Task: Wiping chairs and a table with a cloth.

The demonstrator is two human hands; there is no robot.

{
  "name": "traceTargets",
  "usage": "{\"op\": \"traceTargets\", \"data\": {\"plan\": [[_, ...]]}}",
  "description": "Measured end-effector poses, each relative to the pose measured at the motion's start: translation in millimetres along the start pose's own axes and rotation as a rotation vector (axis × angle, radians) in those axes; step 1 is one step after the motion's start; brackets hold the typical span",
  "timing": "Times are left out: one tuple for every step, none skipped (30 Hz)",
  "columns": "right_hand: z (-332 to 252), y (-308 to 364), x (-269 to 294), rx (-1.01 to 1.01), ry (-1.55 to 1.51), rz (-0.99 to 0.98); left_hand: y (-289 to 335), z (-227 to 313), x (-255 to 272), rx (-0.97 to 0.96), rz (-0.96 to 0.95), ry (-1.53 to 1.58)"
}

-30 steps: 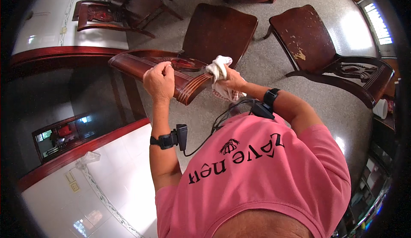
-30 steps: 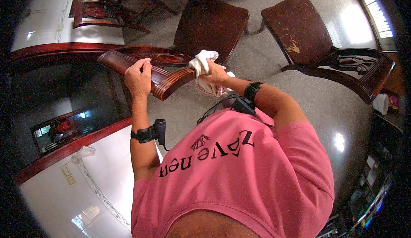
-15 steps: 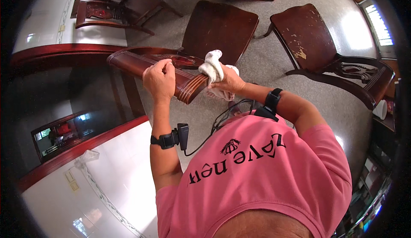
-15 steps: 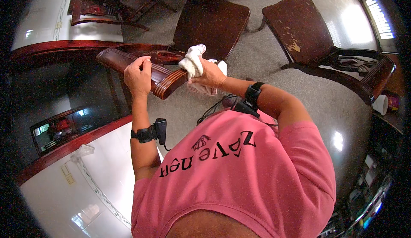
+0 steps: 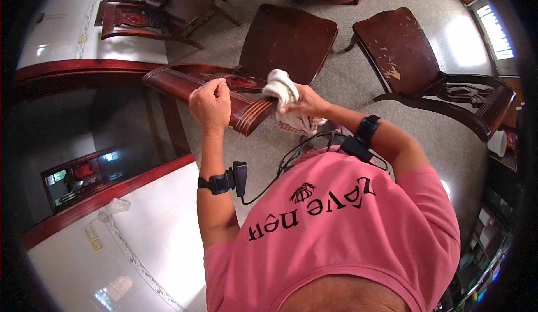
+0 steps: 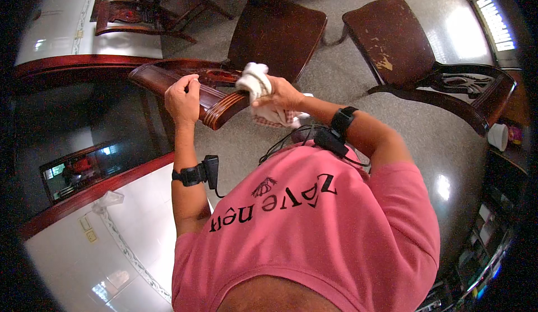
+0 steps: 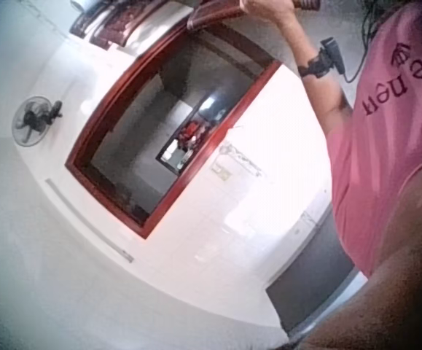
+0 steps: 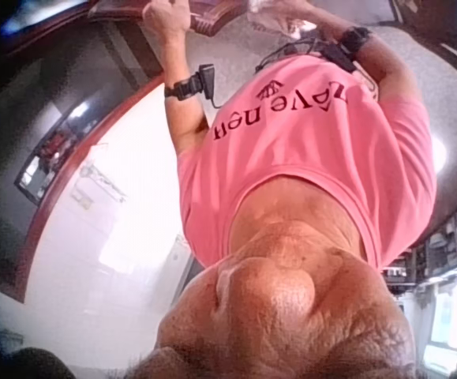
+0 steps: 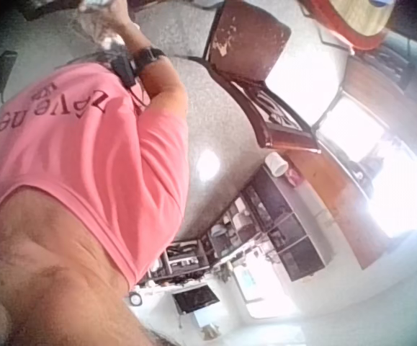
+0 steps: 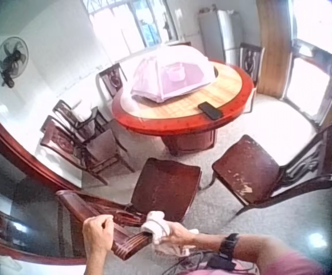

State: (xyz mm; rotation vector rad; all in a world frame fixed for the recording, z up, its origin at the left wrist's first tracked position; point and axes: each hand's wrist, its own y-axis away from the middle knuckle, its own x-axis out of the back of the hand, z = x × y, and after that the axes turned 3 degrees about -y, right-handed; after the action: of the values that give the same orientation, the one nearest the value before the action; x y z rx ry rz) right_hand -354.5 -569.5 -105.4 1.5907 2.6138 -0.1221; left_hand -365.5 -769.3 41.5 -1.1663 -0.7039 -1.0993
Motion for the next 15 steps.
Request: {"op": "traceTargets", "data": {"plan": [[-16.4,-1.6,-4.4,0.033,-0.085,-0.043,0.7,-1.7,-0.9,-0.012,0.012,0.012],[-34.2,-3.4,-8.3,0.067,-0.169,-0.082,0.3,-0.3,-0.7,-0.013,0.012,0.014],[-46.9,-6.6,-12.2,0.171,-0.128,-0.1,-0.8,1.4,-0.4,0.025,-0.005,0.057],[-56.8,-9.4,-16.4,0.275,-0.087,-0.119,-1.6,2.3,-0.8,0.064,-0.023,0.099],[-64.8,-11.7,-22.6,0.356,-0.058,-0.149,-1.7,1.3,0.1,0.065,-0.019,0.096],[-70.6,-13.7,-26.6,0.419,0.112,-0.169,-1.3,-0.3,0.6,0.059,0.021,0.148],[-70.4,-15.7,-29.7,0.4,0.165,-0.171,-0.8,-2.0,1.1,0.053,0.062,0.199],[-69.0,-16.8,-31.3,0.379,0.219,-0.171,-0.3,-2.2,0.0,0.056,0.065,0.198],[-67.6,-17.7,-30.5,0.335,0.224,-0.161,0.1,-2.0,-1.6,0.066,0.077,0.223],[-65.3,-18.5,-28.4,0.291,0.228,-0.151,0.6,-1.7,-2.4,0.077,0.089,0.248],[-57.3,-18.6,-26.8,0.263,0.21,-0.122,0.0,1.7,-0.1,0.055,0.081,0.233],[-49.7,-17.9,-24.8,0.186,0.077,-0.118,0.0,3.1,0.4,0.055,0.083,0.232],[-38.2,-18.1,-22.0,0.165,0.033,-0.095,-0.2,4.4,0.4,0.072,0.057,0.233],[-25.7,-19.3,-18.3,0.146,-0.011,-0.073,-0.9,5.8,1.3,0.088,0.034,0.233],[-12.3,-20.2,-13.9,0.067,-0.038,-0.061,-1.2,6.2,1.6,0.088,0.039,0.231]]}}
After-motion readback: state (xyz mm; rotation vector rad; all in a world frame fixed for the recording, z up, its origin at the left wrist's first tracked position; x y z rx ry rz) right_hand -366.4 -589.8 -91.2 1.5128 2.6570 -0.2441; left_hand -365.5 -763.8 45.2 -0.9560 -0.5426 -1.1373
